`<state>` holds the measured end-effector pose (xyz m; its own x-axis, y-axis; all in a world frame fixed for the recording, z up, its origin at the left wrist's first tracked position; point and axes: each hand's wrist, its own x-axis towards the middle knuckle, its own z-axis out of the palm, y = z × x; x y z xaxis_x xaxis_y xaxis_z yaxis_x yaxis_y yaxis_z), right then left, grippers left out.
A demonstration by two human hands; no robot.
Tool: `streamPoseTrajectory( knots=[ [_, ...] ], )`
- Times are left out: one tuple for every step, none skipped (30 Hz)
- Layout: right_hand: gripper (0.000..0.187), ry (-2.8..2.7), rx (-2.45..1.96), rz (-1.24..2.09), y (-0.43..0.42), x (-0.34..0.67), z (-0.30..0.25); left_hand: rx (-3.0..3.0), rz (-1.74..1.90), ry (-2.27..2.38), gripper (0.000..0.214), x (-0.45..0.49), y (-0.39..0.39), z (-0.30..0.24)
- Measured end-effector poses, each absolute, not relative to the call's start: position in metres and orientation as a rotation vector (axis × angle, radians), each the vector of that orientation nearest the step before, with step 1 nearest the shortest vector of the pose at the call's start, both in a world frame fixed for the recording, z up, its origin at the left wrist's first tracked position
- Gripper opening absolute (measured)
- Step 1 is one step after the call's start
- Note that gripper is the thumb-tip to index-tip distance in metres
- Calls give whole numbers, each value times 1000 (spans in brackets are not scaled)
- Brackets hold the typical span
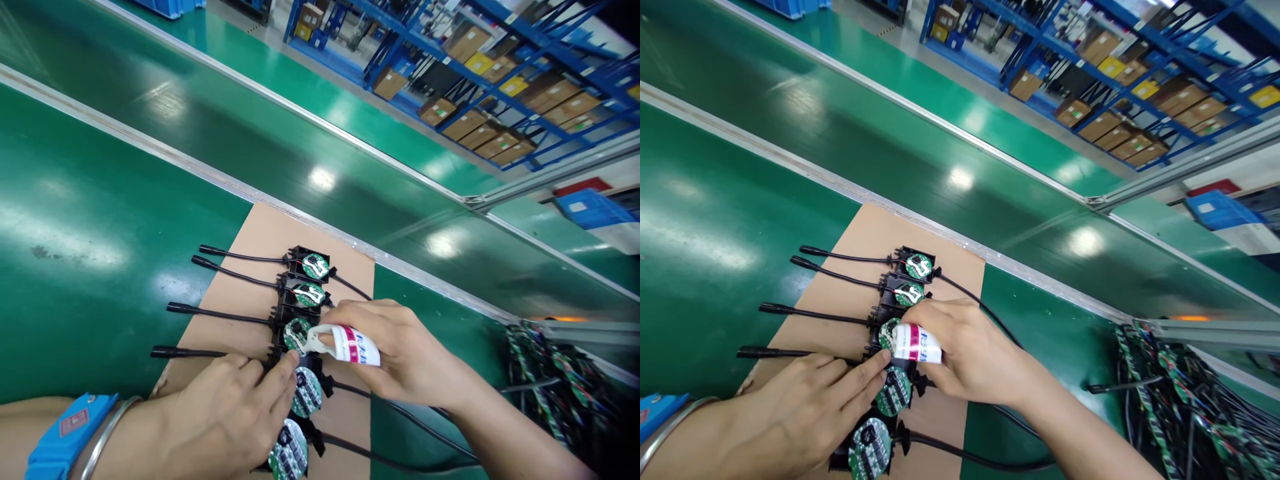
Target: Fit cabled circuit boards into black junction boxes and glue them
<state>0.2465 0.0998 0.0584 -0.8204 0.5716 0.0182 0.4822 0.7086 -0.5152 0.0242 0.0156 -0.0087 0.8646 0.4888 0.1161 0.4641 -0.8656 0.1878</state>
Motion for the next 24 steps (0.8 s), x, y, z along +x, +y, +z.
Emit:
streamPoseTrajectory(
  knots=[
    [15, -2740, -859, 759, 99, 247, 59, 2881, 232, 746, 42, 24, 15, -9],
    [16, -2738, -864, 765, 99, 248, 59, 2877, 219, 748, 42, 24, 15, -9],
    [16, -2736, -868, 768, 100, 249, 60, 2871, 204, 749, 43, 24, 15, -9],
    [16, -2732, -869, 764, 100, 250, 61, 2868, 193, 748, 43, 23, 15, -9],
    [16, -2728, -870, 758, 101, 251, 61, 2869, 185, 748, 43, 23, 15, -8],
    [16, -2724, -870, 747, 101, 251, 61, 2874, 178, 744, 43, 23, 15, -8],
    [16, -2719, -871, 733, 102, 252, 61, 2881, 170, 741, 44, 23, 16, -7],
    [16, -2716, -870, 721, 103, 253, 61, 2887, 166, 735, 44, 23, 16, -7],
    [17, -2711, -870, 713, 104, 253, 61, 2892, 169, 733, 44, 23, 16, -7],
    [17, -2707, -869, 707, 105, 253, 60, 2893, 169, 732, 44, 23, 16, -6],
    [17, -2705, -871, 706, 106, 253, 60, 2891, 173, 733, 43, 23, 16, -6],
    [18, -2702, -874, 708, 106, 253, 59, 2887, 179, 734, 43, 23, 16, -6],
    [18, -2698, -875, 710, 107, 253, 58, 2885, 185, 737, 42, 24, 16, -6],
    [19, -2695, -877, 709, 108, 253, 57, 2885, 190, 738, 42, 24, 16, -5],
    [18, -2691, -878, 704, 109, 252, 56, 2886, 189, 738, 42, 24, 16, -5],
    [18, -2687, -879, 696, 109, 252, 55, 2889, 189, 733, 42, 24, 16, -5],
    [17, -2681, -880, 688, 110, 251, 54, 2893, 193, 730, 42, 24, 16, -6],
    [17, -2674, -880, 681, 111, 250, 53, 2895, 191, 731, 42, 25, 16, -6],
    [17, -2666, -878, 675, 111, 250, 52, 2895, 194, 732, 42, 25, 16, -7],
    [17, -2657, -874, 673, 112, 249, 50, 2894, 191, 733, 42, 25, 16, -8],
    [16, -2647, -868, 667, 113, 249, 48, 2895, 188, 732, 43, 25, 16, -9],
    [16, -2640, -864, 655, 113, 249, 47, 2896, 182, 728, 43, 24, 16, -9],
    [15, -2639, -865, 639, 114, 250, 46, 2897, 172, 725, 44, 23, 16, -10],
    [14, -2642, -872, 623, 114, 250, 46, 2900, 169, 720, 45, 23, 16, -10]
  ],
)
